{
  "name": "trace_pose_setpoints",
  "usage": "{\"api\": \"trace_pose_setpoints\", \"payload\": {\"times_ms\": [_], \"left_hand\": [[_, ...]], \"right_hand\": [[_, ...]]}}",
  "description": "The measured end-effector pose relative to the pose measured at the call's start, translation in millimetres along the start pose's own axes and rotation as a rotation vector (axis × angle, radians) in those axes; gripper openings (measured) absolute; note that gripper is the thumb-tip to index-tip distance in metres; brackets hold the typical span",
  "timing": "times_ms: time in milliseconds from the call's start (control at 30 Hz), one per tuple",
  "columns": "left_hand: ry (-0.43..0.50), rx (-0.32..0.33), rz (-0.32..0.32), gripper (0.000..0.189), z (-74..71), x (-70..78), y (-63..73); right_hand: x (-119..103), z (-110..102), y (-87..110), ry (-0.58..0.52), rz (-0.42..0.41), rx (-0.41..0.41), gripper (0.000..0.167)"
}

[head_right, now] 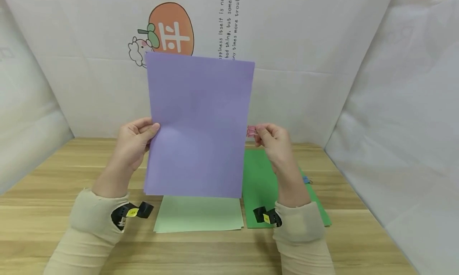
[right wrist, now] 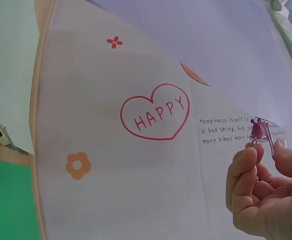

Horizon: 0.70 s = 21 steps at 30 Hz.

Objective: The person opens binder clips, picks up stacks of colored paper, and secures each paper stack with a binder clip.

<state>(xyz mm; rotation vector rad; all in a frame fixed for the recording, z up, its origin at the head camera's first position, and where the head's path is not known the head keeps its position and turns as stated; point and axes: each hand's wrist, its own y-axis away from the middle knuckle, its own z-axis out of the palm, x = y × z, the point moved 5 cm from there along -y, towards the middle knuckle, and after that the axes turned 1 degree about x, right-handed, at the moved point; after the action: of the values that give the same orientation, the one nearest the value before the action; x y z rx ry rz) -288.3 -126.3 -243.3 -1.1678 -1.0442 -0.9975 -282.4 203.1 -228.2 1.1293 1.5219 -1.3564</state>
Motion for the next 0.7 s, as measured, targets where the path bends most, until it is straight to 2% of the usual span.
{"api": "trace_pose_setpoints", "payload": {"times_ms": [500,700], "left_hand": [[0.022,-0.007,-0.010,0.033,4.7,-3.7,-2.8],[0.028,-0.014,-0.016,0.033,6.3,-6.2,-3.6]], "right_hand": [[0,8,-1.3,0.042,-0.014,-0.007,0.032],[1,12,-2.3,0.030,-0.031,-0.024,0.028]]}}
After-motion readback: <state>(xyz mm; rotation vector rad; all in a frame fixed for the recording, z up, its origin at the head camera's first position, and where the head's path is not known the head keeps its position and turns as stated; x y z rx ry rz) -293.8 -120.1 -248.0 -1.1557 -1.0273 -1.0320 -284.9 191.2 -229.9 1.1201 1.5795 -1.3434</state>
